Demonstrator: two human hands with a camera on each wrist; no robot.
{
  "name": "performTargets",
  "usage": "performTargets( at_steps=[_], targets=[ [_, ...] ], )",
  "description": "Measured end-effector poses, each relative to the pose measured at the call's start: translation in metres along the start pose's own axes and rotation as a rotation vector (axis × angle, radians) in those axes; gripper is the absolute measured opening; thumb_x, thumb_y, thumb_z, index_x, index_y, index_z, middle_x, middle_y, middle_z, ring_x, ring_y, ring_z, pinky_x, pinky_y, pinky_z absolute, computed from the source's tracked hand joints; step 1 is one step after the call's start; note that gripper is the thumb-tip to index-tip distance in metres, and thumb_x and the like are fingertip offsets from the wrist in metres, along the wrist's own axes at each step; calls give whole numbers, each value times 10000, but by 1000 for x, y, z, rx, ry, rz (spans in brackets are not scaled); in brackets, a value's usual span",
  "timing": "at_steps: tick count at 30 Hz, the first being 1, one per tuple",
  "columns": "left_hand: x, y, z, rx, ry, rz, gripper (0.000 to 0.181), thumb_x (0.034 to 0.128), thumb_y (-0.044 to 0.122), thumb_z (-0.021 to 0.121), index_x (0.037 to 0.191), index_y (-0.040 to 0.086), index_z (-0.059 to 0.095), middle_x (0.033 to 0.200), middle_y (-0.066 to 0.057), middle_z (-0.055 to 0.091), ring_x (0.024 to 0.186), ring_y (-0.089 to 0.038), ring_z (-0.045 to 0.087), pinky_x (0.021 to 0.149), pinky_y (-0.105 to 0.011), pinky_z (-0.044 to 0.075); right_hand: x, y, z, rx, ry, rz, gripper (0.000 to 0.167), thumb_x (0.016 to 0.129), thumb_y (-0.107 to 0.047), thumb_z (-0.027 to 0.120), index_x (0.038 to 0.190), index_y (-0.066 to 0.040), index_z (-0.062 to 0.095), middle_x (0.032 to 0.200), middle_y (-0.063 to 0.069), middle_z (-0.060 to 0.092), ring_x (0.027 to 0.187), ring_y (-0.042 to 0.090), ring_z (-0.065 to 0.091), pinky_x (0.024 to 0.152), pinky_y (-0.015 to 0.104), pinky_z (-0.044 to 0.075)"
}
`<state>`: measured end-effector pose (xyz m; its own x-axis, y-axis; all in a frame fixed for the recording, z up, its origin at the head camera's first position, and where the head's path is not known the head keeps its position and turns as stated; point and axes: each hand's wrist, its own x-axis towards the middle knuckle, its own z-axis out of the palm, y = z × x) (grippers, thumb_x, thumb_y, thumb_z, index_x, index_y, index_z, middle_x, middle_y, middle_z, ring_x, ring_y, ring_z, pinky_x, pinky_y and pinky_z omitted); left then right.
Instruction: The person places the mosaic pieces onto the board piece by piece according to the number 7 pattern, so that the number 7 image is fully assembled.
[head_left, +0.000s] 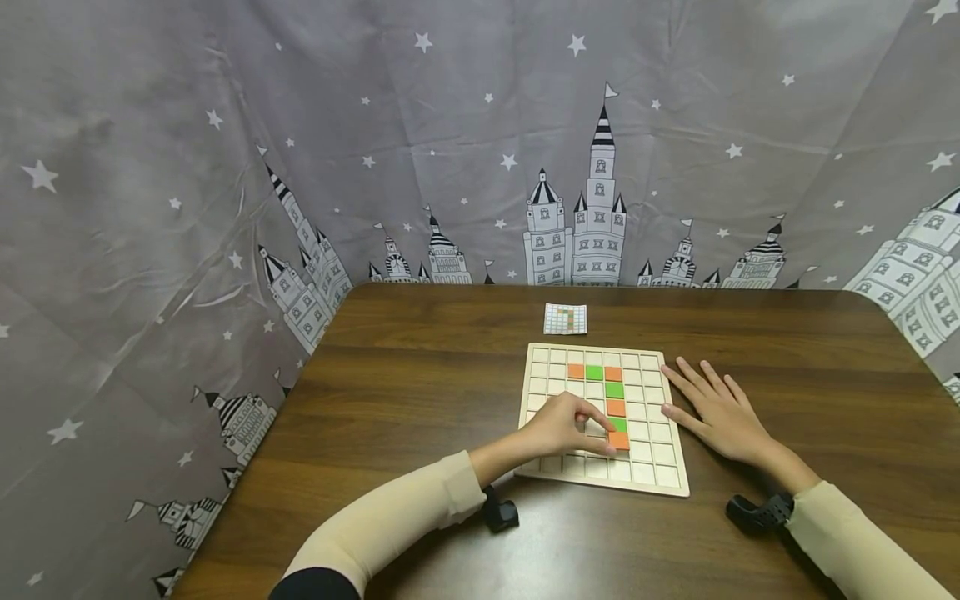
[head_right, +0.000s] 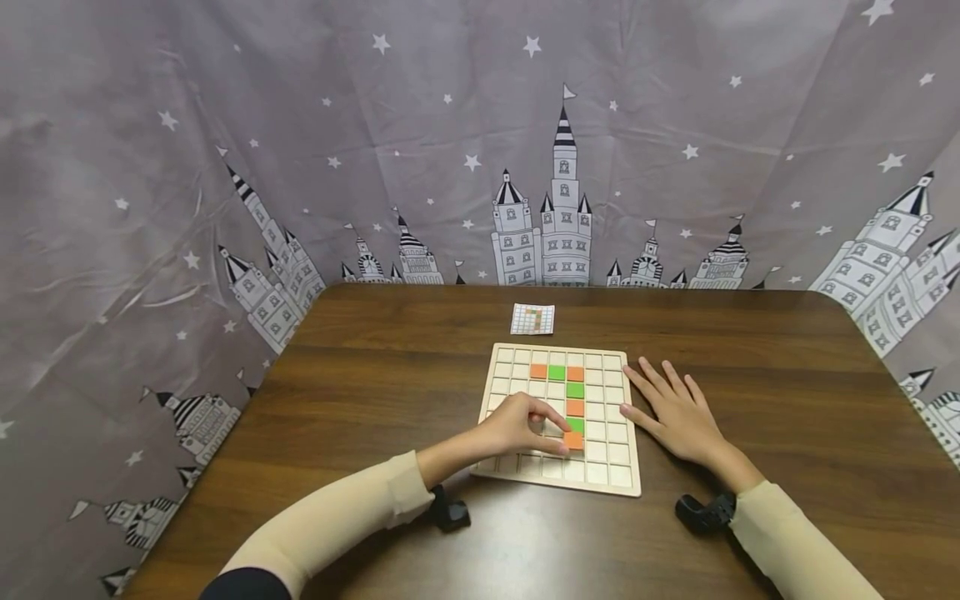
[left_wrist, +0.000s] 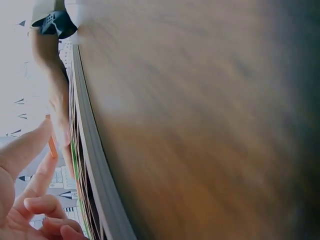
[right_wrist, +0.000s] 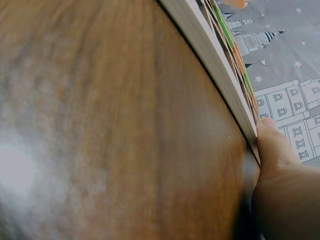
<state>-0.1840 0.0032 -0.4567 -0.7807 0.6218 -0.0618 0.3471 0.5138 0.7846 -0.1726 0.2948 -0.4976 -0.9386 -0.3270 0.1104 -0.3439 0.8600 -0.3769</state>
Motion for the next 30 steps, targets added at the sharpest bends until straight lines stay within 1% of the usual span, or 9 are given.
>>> performTargets(
  at_steps=[3, 8, 13, 18, 23, 30],
  targets=[
    [1, 0, 2, -5, 0, -5, 267, 748, 248, 899, 975, 140, 809, 598, 81, 313, 539, -25, 263, 542, -187, 263, 0, -1, 0, 0, 5, 0, 688, 1025, -463, 508, 1603, -208, 234, 1617, 193, 209, 1455, 485, 126, 1092, 686, 69],
    [0, 2, 3, -5, -1, -27, 267, 748, 247, 900, 977, 144, 811, 590, 76, 318, 566, -25, 277, 540, -188, 252, 1, -1, -1, -1, -5, 1, 689, 1030, -473, 490, 1607, -214, 215, 1622, 192, 197, 1455, 487, 121, 1094, 686, 63],
    [0, 3, 4, -1, 11, -59, 260, 736, 242, 909, 964, 157, 815, 590, 76, 331, 564, -30, 281, 518, -192, 236, 1, -1, 1, 6, 20, -8, 682, 1026, -466, 503, 1603, -223, 232, 1617, 190, 215, 1455, 486, 129, 1097, 684, 58],
    [0, 4, 5, 41, 17, -95, 262, 724, 267, 915, 955, 193, 818, 596, 87, 342, 550, -24, 274, 483, -190, 204, 0, -1, 2, 10, 22, -10, 680, 1029, -463, 499, 1604, -218, 230, 1616, 194, 213, 1454, 489, 128, 1095, 686, 58],
    [0, 5, 7, 87, 22, -99, 265, 717, 281, 918, 954, 212, 820, 595, 99, 343, 538, -18, 259, 461, -188, 181, -1, -1, 0, 9, 15, -7, 684, 1029, -453, 503, 1605, -212, 224, 1618, 193, 207, 1456, 484, 122, 1095, 686, 57],
    [1, 5, 8, 89, 25, -96, 266, 709, 265, 924, 946, 207, 817, 598, 106, 348, 538, -19, 267, 465, -191, 192, 0, -3, -2, 4, -12, 2, 695, 1032, -461, 494, 1610, -209, 202, 1619, 201, 197, 1456, 489, 115, 1089, 694, 58]
  ],
)
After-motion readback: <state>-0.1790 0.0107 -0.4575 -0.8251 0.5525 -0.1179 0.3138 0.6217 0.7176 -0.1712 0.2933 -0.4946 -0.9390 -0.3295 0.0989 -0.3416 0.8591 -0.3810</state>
